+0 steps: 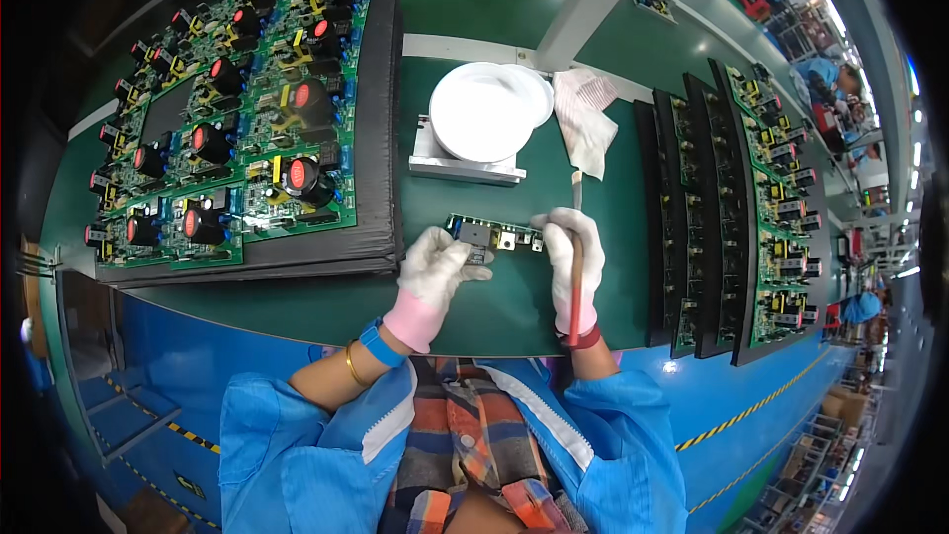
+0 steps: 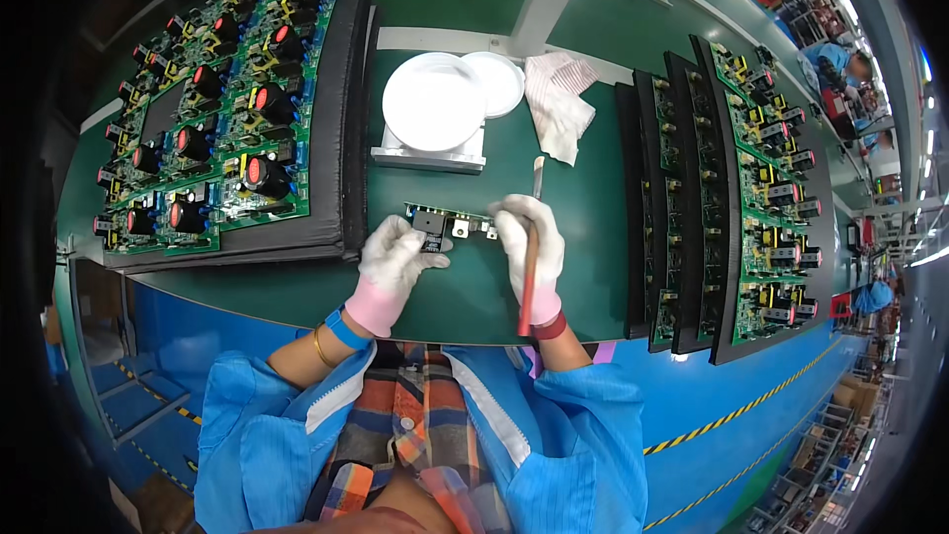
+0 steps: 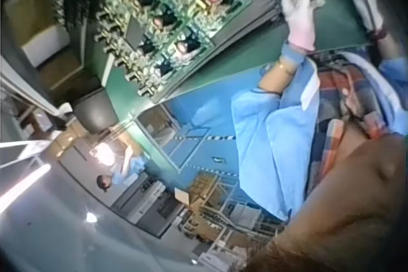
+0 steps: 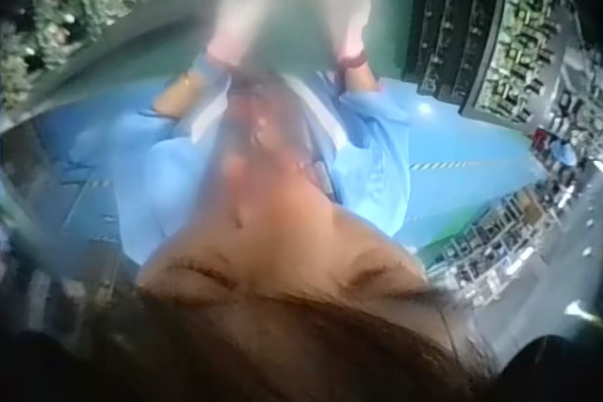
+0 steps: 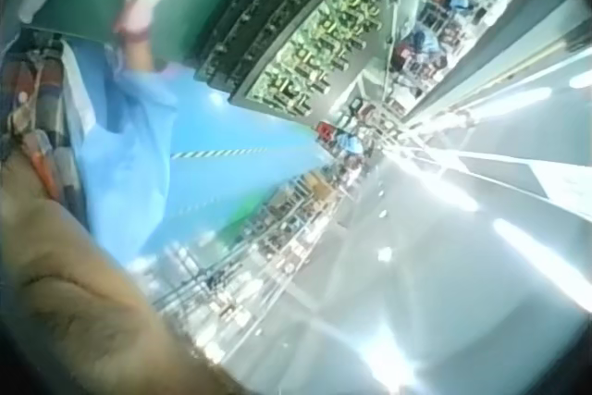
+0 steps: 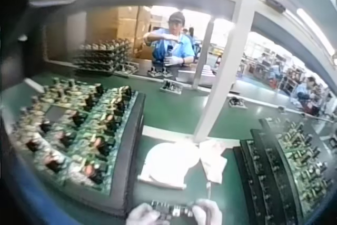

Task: The person picks up circuit boards from a tray, applies paste to their components using a brush, and places the boards back onto trays.

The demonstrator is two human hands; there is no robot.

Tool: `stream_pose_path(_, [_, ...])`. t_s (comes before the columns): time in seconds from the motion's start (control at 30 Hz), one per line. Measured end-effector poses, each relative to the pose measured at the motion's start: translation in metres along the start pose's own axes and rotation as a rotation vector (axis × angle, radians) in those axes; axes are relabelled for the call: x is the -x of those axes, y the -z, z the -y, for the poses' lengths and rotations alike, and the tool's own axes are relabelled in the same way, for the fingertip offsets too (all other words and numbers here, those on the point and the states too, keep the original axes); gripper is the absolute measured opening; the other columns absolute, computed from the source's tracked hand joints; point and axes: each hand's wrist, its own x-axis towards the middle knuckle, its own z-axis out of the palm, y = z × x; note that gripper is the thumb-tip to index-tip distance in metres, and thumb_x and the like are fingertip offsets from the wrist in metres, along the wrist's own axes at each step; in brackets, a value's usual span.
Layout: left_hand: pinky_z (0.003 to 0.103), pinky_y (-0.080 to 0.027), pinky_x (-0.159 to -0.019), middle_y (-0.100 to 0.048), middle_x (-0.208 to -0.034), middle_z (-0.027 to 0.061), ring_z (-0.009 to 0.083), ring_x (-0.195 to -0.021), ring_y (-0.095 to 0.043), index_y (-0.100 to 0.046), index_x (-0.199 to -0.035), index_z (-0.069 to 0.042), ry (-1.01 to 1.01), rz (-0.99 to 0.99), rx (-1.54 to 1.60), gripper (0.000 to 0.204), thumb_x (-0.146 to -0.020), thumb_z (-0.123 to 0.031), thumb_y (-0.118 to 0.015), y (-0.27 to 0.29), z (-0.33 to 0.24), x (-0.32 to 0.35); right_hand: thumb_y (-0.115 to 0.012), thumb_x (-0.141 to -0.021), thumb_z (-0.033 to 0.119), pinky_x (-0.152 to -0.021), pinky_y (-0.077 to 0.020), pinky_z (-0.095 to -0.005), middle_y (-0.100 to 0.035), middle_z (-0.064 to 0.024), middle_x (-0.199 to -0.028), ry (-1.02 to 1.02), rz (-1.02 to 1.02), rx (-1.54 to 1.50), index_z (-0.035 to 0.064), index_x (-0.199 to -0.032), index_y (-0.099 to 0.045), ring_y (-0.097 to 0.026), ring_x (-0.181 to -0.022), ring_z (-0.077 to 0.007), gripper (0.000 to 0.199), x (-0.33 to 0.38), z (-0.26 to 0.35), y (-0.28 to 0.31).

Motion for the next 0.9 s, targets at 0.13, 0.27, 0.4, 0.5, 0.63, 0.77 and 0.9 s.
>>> stream_pose_path(0.13, [0.033, -0.051, -0.074, -0.056, -0.094, 0.0124, 0.0207, -0.086, -0.059, -0.045, -0.088, -0.004, 0.036, 0.038, -0.16, 0.01, -0.091, -0.013, -0.047, 0.012, -0.003, 0.001, -0.059, -0.082, 0.001, -0.061, -0.0474, -0.0217, -0.064, -0.0093, -0.082, 0.028, 0.023, 0.036, -0.0007, -0.097, -0.055, -0.058, -0.067, -0.0095, 0.017, -0.001, -0.009, -0.001])
stream_pose_path(0.27, [0.033, -0.047, -0.083, -0.055, -0.102, 0.014, 0.0211, -0.093, -0.057, -0.046, -0.107, 0.002, -0.136, -0.107, -0.689, 0.03, -0.089, -0.021, -0.051, 0.0, -0.014, 0.015, -0.06, -0.081, 0.0, -0.059, -0.0473, -0.0217, -0.064, -0.0091, -0.081, 0.128, 0.066, 0.116, -0.0007, -0.094, -0.056, -0.057, -0.065, -0.0092, 0.013, -0.007, -0.007, -0.003])
stream_pose_path(0.4, [0.035, -0.036, -0.096, -0.048, -0.117, 0.0176, 0.0244, -0.109, -0.048, -0.036, -0.126, 0.003, -0.463, -0.201, -0.839, 0.053, -0.086, -0.026, -0.055, -0.001, -0.002, 0.001, -0.061, -0.081, 0.0, -0.058, -0.0472, -0.0215, -0.064, -0.0092, -0.08, 0.137, 0.064, 0.149, -0.0006, -0.094, -0.057, -0.057, -0.064, -0.0097, 0.014, -0.009, -0.008, -0.002])
stream_pose_path(0.5, [0.034, -0.036, -0.096, -0.047, -0.118, 0.0173, 0.0235, -0.109, -0.048, -0.034, -0.127, 0.002, -0.389, -0.156, -0.823, 0.057, -0.084, -0.027, -0.058, -0.006, -0.003, -0.018, -0.062, -0.081, 0.0, -0.058, -0.0473, -0.0216, -0.063, -0.0093, -0.08, 0.155, 0.078, 0.168, -0.0003, -0.094, -0.057, -0.058, -0.064, -0.0102, 0.014, -0.009, -0.008, -0.002])
stream_pose_path(0.63, [0.033, -0.038, -0.094, -0.049, -0.114, 0.0159, 0.0221, -0.107, -0.049, -0.038, -0.122, 0.001, -0.402, -0.201, -0.915, 0.066, -0.072, -0.025, -0.072, -0.021, 0.004, -0.028, -0.062, -0.08, 0.001, -0.06, -0.0482, -0.0226, -0.063, -0.0096, -0.081, 0.148, 0.068, 0.15, -0.0005, -0.096, -0.056, -0.059, -0.066, -0.0116, 0.017, -0.007, -0.011, -0.002])
stream_pose_path(0.77, [0.032, -0.046, -0.081, -0.055, -0.1, 0.0115, 0.0191, -0.092, -0.056, -0.043, -0.113, -0.002, -0.406, -0.224, -1.023, 0.062, -0.067, -0.026, -0.077, -0.018, 0.007, -0.031, -0.061, -0.081, 0.001, -0.067, -0.0496, -0.0244, -0.064, -0.0111, -0.083, 0.126, 0.05, 0.115, -0.0004, -0.105, -0.052, -0.062, -0.073, -0.0148, 0.026, -0.007, -0.01, -0.001])
stream_pose_path(0.9, [0.032, -0.048, -0.075, -0.057, -0.093, 0.0102, 0.0198, -0.084, -0.058, -0.044, -0.11, -0.003, -0.456, -0.231, -1.1, 0.062, -0.065, -0.029, -0.078, -0.014, 0.007, -0.033, -0.056, -0.087, 0.011, -0.071, -0.0495, -0.0277, -0.063, -0.0141, -0.087, 0.102, -0.007, -0.034, -0.003, -0.113, -0.046, -0.062, -0.078, -0.018, 0.031, -0.021, 0.009, 0.002])
